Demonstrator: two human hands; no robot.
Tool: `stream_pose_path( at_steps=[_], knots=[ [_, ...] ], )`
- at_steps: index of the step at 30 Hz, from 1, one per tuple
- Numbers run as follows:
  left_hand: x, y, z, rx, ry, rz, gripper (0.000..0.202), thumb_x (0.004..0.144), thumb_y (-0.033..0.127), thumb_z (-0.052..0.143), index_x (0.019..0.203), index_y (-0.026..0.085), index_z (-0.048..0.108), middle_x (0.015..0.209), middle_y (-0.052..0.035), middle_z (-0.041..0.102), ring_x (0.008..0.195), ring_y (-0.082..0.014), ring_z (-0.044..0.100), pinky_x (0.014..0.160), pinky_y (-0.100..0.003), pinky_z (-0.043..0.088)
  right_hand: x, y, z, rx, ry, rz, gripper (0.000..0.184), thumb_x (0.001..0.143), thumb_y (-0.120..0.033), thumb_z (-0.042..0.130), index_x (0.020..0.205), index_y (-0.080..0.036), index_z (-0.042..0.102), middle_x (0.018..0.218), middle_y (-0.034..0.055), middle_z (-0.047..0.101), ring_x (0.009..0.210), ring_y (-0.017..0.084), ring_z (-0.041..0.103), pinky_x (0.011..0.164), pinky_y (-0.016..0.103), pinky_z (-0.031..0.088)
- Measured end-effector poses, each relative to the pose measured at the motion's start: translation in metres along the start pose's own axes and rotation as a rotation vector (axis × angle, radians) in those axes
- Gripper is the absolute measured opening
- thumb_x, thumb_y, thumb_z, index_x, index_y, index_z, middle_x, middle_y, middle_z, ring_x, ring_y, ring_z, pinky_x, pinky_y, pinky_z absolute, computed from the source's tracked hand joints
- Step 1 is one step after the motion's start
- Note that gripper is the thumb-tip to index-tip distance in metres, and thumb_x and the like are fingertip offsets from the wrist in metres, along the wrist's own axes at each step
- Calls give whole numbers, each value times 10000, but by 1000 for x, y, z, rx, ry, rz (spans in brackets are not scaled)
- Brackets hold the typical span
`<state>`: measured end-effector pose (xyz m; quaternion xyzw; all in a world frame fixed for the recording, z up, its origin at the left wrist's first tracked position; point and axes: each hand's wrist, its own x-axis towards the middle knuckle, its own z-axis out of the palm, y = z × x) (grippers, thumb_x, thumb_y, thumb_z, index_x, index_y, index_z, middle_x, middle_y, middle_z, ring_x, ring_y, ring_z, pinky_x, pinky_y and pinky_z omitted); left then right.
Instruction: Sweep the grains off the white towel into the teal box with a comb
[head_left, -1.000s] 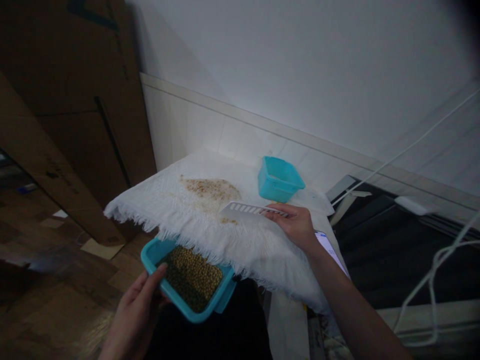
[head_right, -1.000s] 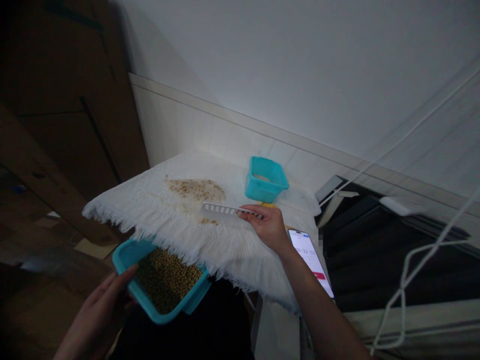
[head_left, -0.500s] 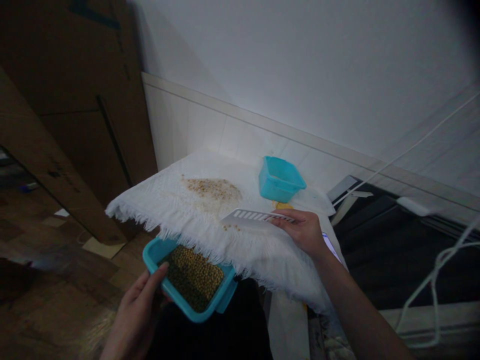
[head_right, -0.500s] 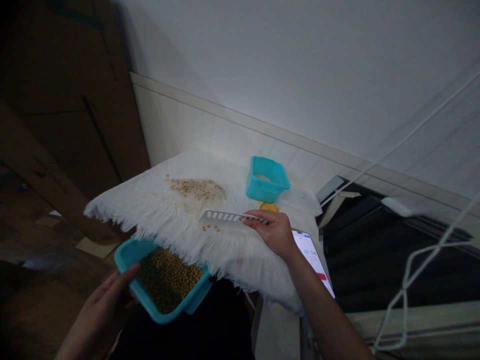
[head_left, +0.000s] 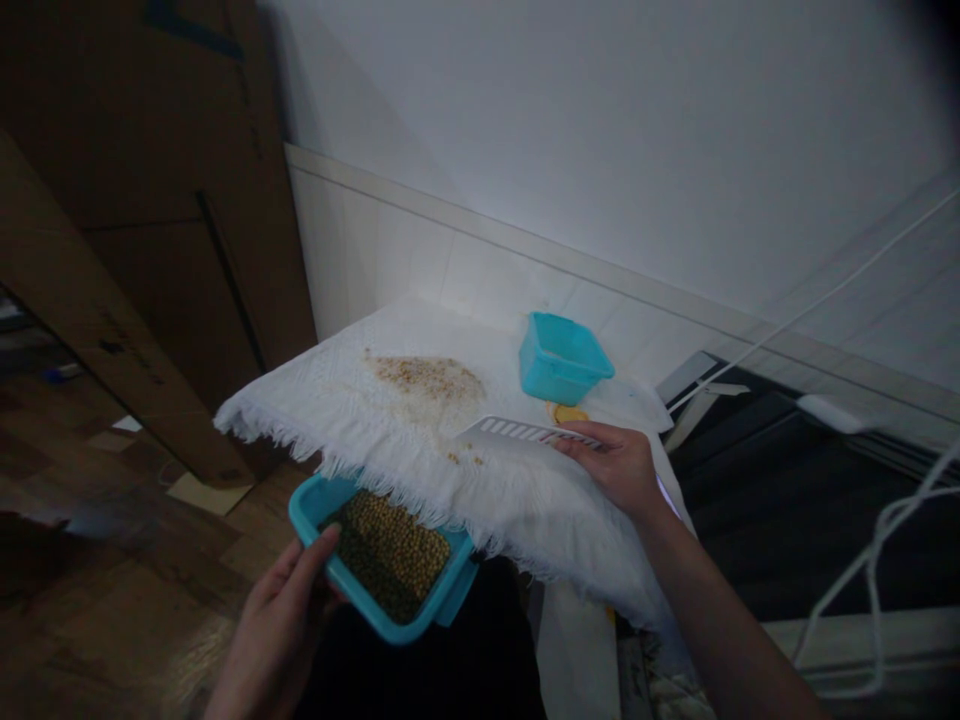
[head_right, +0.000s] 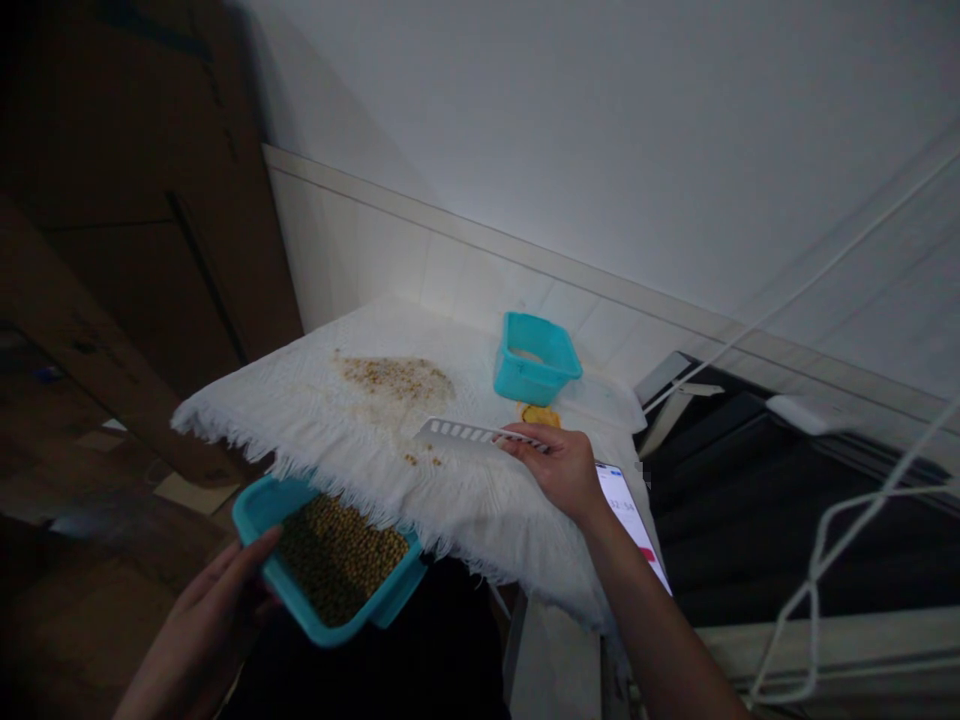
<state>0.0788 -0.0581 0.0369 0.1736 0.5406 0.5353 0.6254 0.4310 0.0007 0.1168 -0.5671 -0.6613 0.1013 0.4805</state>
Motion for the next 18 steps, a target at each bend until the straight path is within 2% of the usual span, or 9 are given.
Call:
stream_pose_path(
  at_steps=[4,11,18],
  knots=[
    [1,-3,-4,1,-43,-27,414,572,506,992,812,232,797,738,20,744,654,-147,611,612,-206,560,-8,0,-5,-32,37,13,235,776,-496,852,820,-268,879,812,48,848,743,282,826,731,379,691],
    [-2,1,3,28,3,-25,474,521,573,990,796,231,810,741,-7,775,649,-175,632,607,-251,564,-14,-3,-8,-44,36,10,211,775,-488,846,801,-281,878,810,38,847,735,279,826,710,364,688],
    [-3,-1,-1,35,-36,2,399,652,505,948,909,226,825,836,-24,804,669,-174,634,628,-279,553,-15,-9,-6,-40,22,-33,155,809,-427,833,835,-282,881,829,35,850,743,273,831,709,345,691]
  ],
)
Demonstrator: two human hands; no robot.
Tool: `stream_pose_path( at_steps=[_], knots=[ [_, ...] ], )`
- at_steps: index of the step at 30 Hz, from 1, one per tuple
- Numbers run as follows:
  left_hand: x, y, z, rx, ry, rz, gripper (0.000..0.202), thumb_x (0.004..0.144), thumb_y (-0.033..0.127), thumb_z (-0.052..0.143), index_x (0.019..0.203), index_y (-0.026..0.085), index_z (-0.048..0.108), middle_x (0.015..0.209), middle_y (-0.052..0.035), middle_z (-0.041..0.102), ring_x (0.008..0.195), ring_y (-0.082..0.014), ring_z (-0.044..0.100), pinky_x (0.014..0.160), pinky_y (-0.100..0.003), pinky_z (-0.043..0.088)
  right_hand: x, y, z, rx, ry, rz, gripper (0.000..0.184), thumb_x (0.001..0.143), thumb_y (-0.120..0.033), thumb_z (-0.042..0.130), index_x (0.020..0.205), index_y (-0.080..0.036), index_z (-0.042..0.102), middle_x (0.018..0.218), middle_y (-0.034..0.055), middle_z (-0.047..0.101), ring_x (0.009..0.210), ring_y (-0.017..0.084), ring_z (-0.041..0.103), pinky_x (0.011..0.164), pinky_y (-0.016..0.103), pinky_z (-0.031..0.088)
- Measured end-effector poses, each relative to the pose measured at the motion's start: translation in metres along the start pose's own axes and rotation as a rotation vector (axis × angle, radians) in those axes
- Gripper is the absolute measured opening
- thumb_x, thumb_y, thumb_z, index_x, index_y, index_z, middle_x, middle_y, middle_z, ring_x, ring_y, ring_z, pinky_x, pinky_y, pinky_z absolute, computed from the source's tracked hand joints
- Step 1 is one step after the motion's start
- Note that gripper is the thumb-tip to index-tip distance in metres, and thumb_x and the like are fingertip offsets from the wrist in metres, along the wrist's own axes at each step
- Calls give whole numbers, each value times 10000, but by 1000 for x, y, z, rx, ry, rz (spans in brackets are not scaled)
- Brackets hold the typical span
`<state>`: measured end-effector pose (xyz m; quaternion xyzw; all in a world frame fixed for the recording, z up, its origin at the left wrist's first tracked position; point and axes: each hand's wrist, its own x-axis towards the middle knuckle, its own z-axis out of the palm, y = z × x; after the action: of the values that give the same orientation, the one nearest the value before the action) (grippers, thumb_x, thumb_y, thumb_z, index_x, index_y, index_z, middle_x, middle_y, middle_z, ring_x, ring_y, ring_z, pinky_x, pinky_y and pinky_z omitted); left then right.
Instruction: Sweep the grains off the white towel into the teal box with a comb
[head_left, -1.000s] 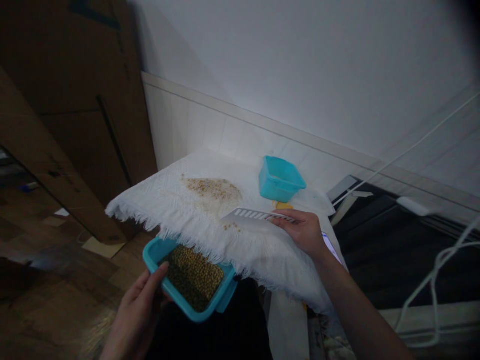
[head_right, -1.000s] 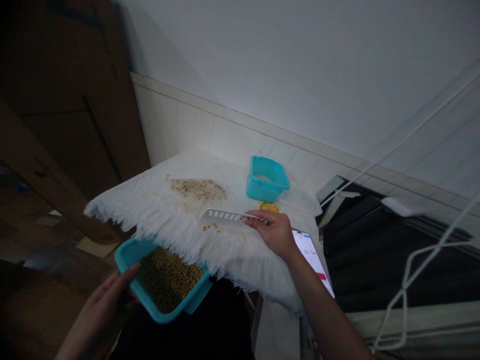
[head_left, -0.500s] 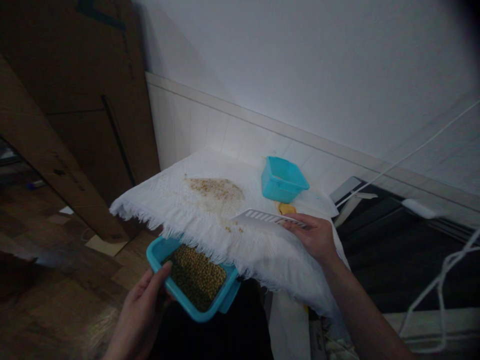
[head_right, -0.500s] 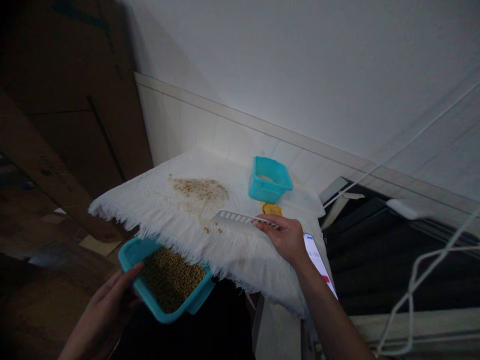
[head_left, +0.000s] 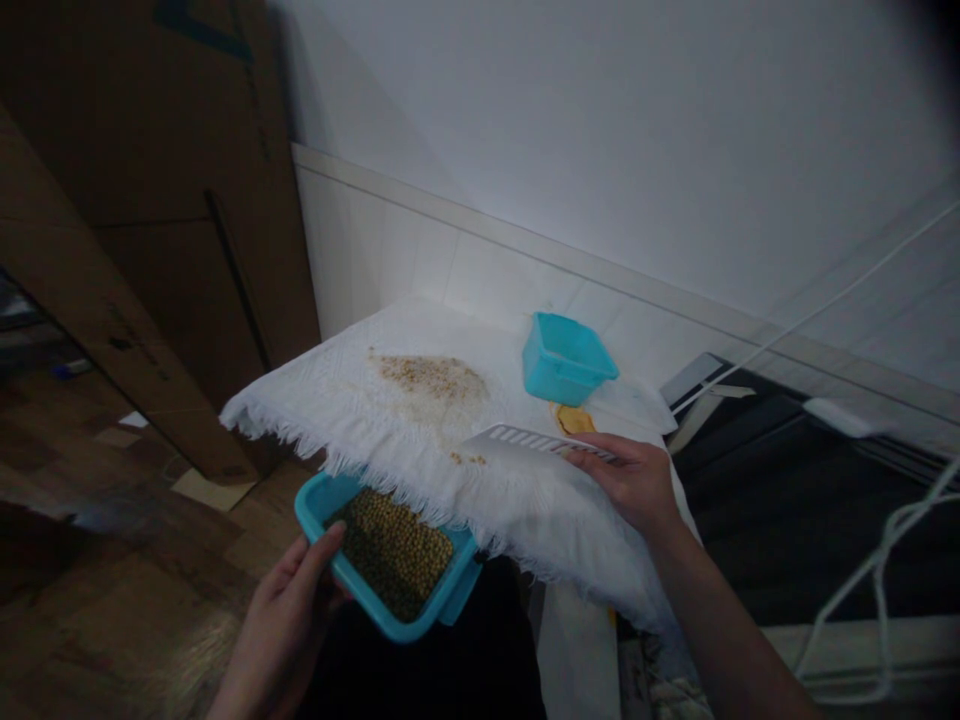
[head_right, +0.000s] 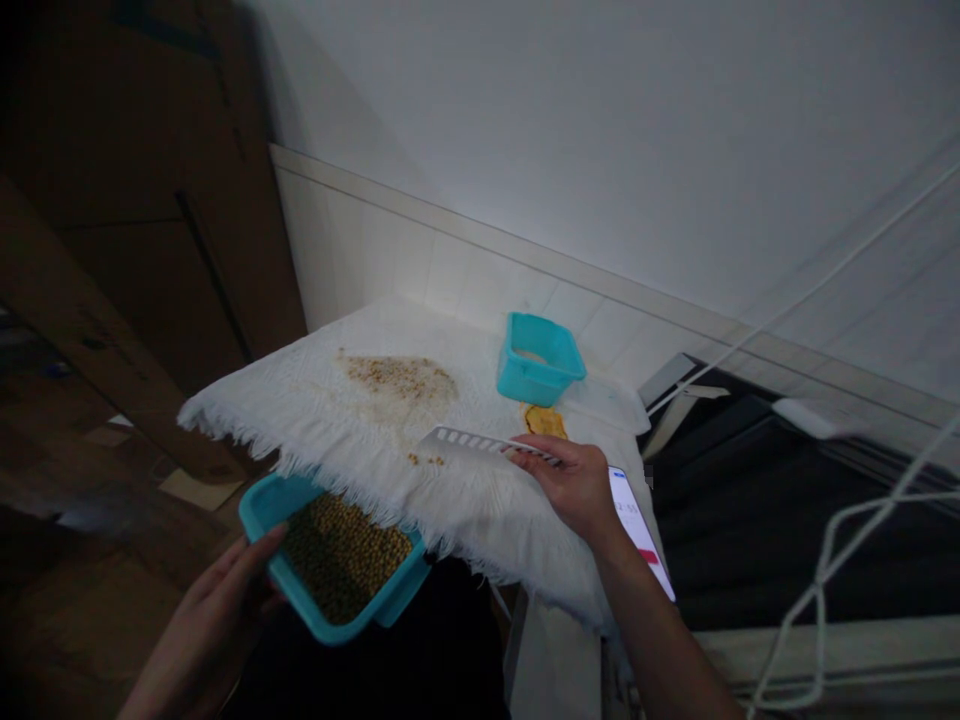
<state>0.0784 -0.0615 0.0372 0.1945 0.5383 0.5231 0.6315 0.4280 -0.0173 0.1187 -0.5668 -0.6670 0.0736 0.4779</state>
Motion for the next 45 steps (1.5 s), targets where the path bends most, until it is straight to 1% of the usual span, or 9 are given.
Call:
stream_pose_path(
  at_steps=[6,10,14,18,28,33,37,41,45],
  knots=[
    [3,-2,0,-27,14,-47,433,594,538,973,875,247,819,796,6,773,679,-166,611,614,-247,543,2,-7,9,21,-65,-15,211,830,-475,820,834,-272,881,833,47,851,743,269,832,699,331,687],
    [0,0,1,-2,-17,-12,344,651,520,949,761,238,787,670,22,687,640,-158,582,604,-238,535,2,-12,9,35,-102,-9,176,835,-450,825,843,-283,881,843,38,853,757,268,832,717,340,689],
    [-3,2,2,8,-26,-2,328,677,504,934,829,238,816,749,-6,752,661,-171,620,659,-265,571,2,-16,7,47,-111,-13,168,838,-452,822,840,-295,880,832,34,851,745,270,830,707,356,694],
    [-5,4,5,5,-13,0,354,658,500,943,852,229,823,771,-14,773,654,-163,619,612,-252,550,2,-19,7,61,-118,-36,121,839,-405,826,848,-298,881,834,31,851,743,263,830,702,344,693],
    [-2,2,7,28,-2,6,397,581,555,965,660,221,765,605,3,669,591,-163,579,568,-257,537,-2,-25,1,10,-119,-15,146,846,-421,810,836,-295,884,839,27,852,753,266,830,726,343,691],
    [-4,-1,6,26,-14,-37,330,659,547,931,724,252,799,696,2,728,651,-169,609,627,-249,561,-19,-19,-17,-151,20,-17,185,854,-461,809,891,-296,886,874,26,856,768,290,831,778,379,694],
    [-5,-5,10,16,-1,-14,357,635,562,938,709,247,786,684,5,721,636,-167,607,590,-244,551,-37,-22,-27,-254,70,-41,194,886,-480,777,889,-316,882,848,19,853,700,275,822,667,340,681],
    [-3,-9,11,16,1,-10,355,637,552,937,722,237,796,635,5,703,602,-164,602,582,-262,551,-53,-30,-27,-319,70,-56,230,916,-493,739,883,-314,880,778,11,841,578,253,788,554,310,650],
    [-4,-10,13,8,34,6,371,616,531,942,740,212,796,685,-36,753,597,-193,629,562,-308,553,-67,-38,-19,-394,67,-104,249,964,-471,686,910,-322,877,805,5,846,591,245,793,612,314,666]
  ],
)
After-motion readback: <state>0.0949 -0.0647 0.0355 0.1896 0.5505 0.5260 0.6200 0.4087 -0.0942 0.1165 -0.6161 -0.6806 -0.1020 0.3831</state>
